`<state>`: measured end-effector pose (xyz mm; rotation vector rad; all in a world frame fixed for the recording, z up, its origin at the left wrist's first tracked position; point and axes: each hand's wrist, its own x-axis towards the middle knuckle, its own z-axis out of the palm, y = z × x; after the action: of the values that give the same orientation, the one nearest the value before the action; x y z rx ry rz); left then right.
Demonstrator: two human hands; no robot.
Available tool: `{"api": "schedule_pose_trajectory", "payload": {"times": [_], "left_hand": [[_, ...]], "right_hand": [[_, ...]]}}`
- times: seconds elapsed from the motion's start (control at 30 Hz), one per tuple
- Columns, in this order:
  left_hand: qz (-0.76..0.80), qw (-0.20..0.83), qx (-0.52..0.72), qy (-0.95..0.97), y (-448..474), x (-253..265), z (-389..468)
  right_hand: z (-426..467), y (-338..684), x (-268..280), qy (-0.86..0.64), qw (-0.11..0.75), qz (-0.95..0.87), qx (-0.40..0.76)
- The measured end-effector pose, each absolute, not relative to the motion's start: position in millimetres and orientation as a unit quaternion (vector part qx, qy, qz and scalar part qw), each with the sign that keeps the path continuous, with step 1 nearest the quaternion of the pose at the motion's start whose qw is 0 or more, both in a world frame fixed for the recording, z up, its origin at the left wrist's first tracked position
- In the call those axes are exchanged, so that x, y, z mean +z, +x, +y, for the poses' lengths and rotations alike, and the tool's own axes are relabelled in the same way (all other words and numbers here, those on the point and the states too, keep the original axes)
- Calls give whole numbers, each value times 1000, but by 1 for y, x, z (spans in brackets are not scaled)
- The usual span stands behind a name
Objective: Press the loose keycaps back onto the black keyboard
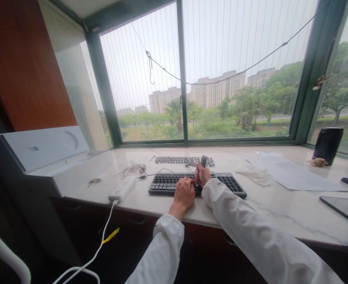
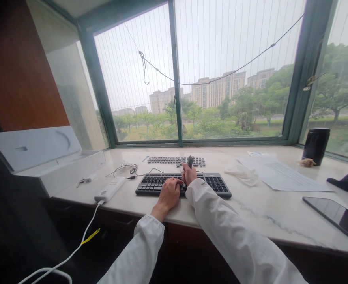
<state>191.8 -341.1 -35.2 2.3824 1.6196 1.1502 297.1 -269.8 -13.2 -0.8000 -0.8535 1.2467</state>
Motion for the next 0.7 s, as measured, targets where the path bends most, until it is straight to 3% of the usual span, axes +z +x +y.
{"api": "schedule_pose_trajectory", "payload": {"times": [0.23,0.7], "left_hand": [[530,21,371,762,189,-34,-345],[552,46,384,738,189,-32,-341]], "right_hand": [[-277,292,-13,-384,586,-588,405],[-282,288,-15,-426,572,-668,212]]}}
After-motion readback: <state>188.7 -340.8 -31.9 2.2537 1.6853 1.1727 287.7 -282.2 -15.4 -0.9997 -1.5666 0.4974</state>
